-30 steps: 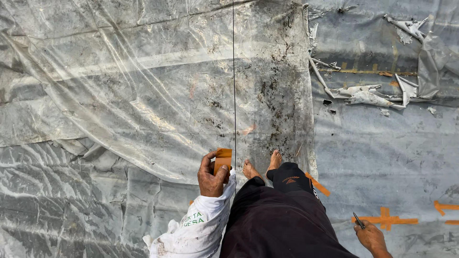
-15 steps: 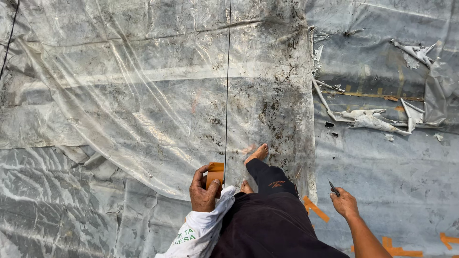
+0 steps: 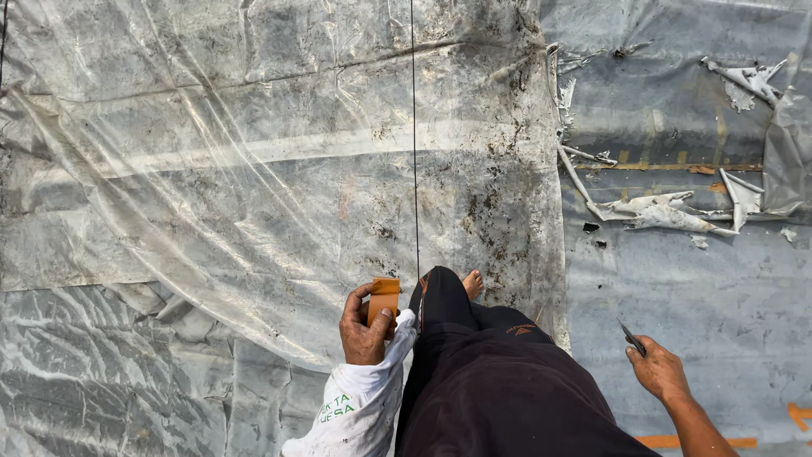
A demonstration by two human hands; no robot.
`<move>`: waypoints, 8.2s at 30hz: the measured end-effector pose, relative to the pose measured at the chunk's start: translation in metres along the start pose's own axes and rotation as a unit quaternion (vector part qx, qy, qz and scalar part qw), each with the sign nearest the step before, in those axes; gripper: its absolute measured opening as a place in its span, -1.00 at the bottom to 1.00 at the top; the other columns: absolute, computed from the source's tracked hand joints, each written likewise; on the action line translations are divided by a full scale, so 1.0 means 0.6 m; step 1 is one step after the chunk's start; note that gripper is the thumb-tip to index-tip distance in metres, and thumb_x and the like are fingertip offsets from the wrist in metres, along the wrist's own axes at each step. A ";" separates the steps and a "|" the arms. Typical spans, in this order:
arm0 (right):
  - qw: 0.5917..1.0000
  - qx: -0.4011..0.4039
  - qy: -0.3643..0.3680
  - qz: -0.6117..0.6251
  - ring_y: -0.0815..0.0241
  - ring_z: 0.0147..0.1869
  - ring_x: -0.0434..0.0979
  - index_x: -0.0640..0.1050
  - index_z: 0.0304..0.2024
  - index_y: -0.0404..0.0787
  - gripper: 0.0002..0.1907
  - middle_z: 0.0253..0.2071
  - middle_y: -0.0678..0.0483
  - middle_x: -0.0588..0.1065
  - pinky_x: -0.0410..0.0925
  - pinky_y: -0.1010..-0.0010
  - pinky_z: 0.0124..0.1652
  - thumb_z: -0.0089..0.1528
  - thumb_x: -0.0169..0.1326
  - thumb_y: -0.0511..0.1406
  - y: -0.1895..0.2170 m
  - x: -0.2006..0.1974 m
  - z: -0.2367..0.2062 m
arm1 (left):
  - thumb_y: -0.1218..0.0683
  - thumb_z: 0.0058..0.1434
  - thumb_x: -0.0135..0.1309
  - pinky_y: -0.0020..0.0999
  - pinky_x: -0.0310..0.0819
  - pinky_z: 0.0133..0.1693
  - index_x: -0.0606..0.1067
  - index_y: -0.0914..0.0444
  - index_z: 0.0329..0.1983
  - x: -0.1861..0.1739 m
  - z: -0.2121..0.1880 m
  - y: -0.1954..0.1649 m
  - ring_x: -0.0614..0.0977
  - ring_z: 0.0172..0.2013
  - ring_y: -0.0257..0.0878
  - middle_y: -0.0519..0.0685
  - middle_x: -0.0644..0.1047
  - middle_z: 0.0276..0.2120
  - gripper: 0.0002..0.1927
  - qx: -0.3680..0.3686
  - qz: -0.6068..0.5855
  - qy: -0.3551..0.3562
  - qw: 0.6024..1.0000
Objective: The person repairs a plastic sheet covering on a roof. They fold and align a plastic patch over a damaged seam, wipe the surface with a white cloth, then apply strips of orange tape along the seam, pressing the tape down and cutting it with a utility knife.
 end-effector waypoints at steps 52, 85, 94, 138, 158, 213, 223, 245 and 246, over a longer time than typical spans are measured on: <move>0.995 -0.031 -0.056 0.080 -0.07 0.08 0.64 0.59 0.17 -0.02 -0.59 -0.11 -0.05 0.67 0.41 0.19 0.14 0.30 0.04 -0.11 0.503 -0.341 0.421 | 0.23 0.12 0.07 -0.42 0.46 -0.51 0.39 0.36 0.18 0.277 0.647 -0.254 0.58 -0.56 -0.33 0.06 0.62 -0.47 -0.49 0.005 0.024 0.008 1.000; 0.986 -0.077 -0.124 0.081 -0.18 0.14 0.59 0.56 0.22 -0.04 -0.55 0.02 -0.15 0.62 0.39 0.11 0.13 0.31 0.07 -0.10 0.904 -0.708 0.767 | 0.26 0.12 0.05 -0.45 0.39 -0.55 0.42 0.34 0.17 0.468 1.203 -0.501 0.51 -0.59 -0.36 0.04 0.60 -0.48 -0.52 0.023 -0.013 0.002 1.000; 0.987 -0.043 -0.078 0.136 -0.02 0.12 0.64 0.58 0.22 0.04 -0.58 -0.15 -0.02 0.70 0.39 0.21 0.14 0.30 0.06 -0.13 0.984 -0.715 0.795 | 0.21 0.13 0.08 -0.43 0.51 -0.48 0.43 0.37 0.15 0.567 1.346 -0.572 0.62 -0.53 -0.34 0.06 0.64 -0.44 -0.52 0.051 0.045 0.056 0.996; 0.984 -0.027 -0.098 0.147 0.01 0.02 0.66 0.57 0.22 0.01 -0.59 -0.17 0.05 0.67 0.40 0.21 0.09 0.35 0.01 -0.13 1.408 -1.116 1.228 | 0.24 0.09 0.05 -0.40 0.60 -0.42 0.42 0.32 0.16 0.755 1.934 -0.805 0.69 -0.43 -0.29 0.08 0.67 -0.36 -0.50 -0.008 0.076 0.035 0.996; 0.976 -0.027 -0.111 0.186 0.07 0.06 0.64 0.59 0.18 -0.04 -0.63 -0.19 0.06 0.68 0.39 0.25 0.11 0.34 0.06 -0.17 1.604 -1.287 1.409 | 0.23 0.12 0.06 -0.47 0.48 -0.50 0.41 0.35 0.18 0.917 2.239 -0.956 0.60 -0.53 -0.36 0.09 0.65 -0.41 -0.50 0.017 0.050 0.069 0.996; 0.997 0.008 -0.066 0.038 -0.06 0.08 0.64 0.60 0.24 -0.01 -0.56 -0.14 -0.04 0.67 0.42 0.20 0.14 0.33 0.04 -0.13 1.965 -1.547 1.800 | 0.24 0.08 0.06 -0.44 0.37 -0.49 0.48 0.34 0.15 1.099 2.814 -0.957 0.49 -0.56 -0.35 0.06 0.63 -0.42 -0.50 -0.081 0.017 0.103 0.991; 0.989 -0.089 -0.088 0.074 -0.01 0.03 0.64 0.51 0.30 0.05 -0.59 -0.10 -0.03 0.64 0.44 0.16 0.04 0.40 -0.02 -0.17 2.347 -1.896 2.106 | 0.23 0.08 0.07 -0.41 0.50 -0.40 0.46 0.30 0.15 1.204 3.082 -1.139 0.61 -0.46 -0.28 0.09 0.65 -0.37 -0.51 -0.083 0.069 0.106 0.988; 0.998 -0.051 0.001 -0.026 -0.11 0.18 0.56 0.60 0.11 0.02 -0.65 0.04 -0.05 0.61 0.38 0.17 0.17 0.30 0.07 -0.13 2.518 -1.897 2.151 | 0.23 0.07 0.06 -0.45 0.43 -0.52 0.42 0.35 0.17 1.297 3.378 -1.377 0.56 -0.55 -0.32 0.12 0.64 -0.39 -0.47 -0.036 0.006 0.072 0.997; 0.998 -0.061 -0.009 -0.004 -0.12 0.17 0.55 0.60 0.12 0.02 -0.64 0.02 -0.06 0.61 0.37 0.15 0.16 0.29 0.08 -0.15 2.564 -1.924 2.175 | 0.23 0.06 0.06 -0.43 0.40 -0.55 0.42 0.35 0.17 1.304 3.405 -1.382 0.53 -0.59 -0.31 0.13 0.64 -0.41 -0.47 -0.042 0.017 0.061 0.997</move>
Point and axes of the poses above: each hand's wrist, its own z-axis towards the middle knuckle, its own x-axis out of the palm, y = z × x, the point moved 3 cm from there along z, towards the middle knuckle
